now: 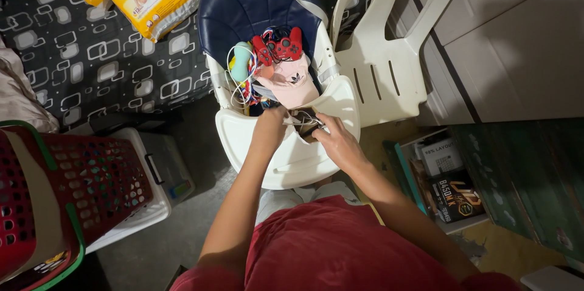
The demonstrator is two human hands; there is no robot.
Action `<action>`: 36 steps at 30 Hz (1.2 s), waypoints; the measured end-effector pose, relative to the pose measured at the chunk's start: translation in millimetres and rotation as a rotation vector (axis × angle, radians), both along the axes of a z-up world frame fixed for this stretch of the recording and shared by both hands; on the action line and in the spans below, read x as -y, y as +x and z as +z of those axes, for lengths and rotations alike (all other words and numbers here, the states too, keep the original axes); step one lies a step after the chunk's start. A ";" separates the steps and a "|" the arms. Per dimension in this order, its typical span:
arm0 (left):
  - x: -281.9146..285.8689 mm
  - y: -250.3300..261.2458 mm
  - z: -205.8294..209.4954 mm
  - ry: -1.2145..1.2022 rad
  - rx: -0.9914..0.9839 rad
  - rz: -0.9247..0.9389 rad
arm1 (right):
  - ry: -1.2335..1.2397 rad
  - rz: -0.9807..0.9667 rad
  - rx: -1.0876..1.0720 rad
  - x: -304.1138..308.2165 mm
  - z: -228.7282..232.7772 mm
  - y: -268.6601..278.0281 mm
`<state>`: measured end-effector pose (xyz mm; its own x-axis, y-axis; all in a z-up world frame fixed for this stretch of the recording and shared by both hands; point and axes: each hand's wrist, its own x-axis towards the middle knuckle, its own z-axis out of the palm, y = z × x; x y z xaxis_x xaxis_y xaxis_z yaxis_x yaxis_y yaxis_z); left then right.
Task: Untangling a black USB cable, coiling it, and preparing it for storage.
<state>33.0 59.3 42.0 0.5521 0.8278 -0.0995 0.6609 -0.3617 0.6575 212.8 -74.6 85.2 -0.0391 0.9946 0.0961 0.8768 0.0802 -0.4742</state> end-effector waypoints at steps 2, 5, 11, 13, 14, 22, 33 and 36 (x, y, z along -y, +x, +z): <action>9.9 -4.4 -21.6 -0.042 0.017 0.003 | 0.017 0.009 0.011 -0.8 5.5 -0.8; 26.4 -0.7 -14.9 -0.059 0.133 0.081 | 0.023 0.004 0.008 -1.8 6.8 -2.4; 36.9 6.9 8.0 0.067 0.236 0.277 | -0.019 -0.012 0.007 -3.0 0.7 -1.2; 36.0 7.7 1.9 0.087 0.296 0.288 | -0.014 -0.008 0.013 -4.5 0.4 -0.3; 36.9 7.5 -2.5 0.048 0.319 0.305 | -0.007 -0.011 0.008 -4.1 -0.8 -0.2; 24.3 19.7 47.0 0.129 0.483 -0.086 | 0.038 -0.006 -0.020 -2.9 -12.4 0.9; -4.4 51.8 -39.2 0.197 -0.055 -0.445 | 0.070 0.008 -0.053 0.8 -24.9 5.8; -11.2 63.0 -18.5 -0.042 -0.369 -0.558 | 0.005 -0.016 -0.091 -1.9 -17.5 4.3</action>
<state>96.0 70.5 23.5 0.8196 0.4198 -0.3899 0.5668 -0.6934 0.4449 217.1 -72.8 67.6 -0.0139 0.9945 0.1034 0.8313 0.0689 -0.5516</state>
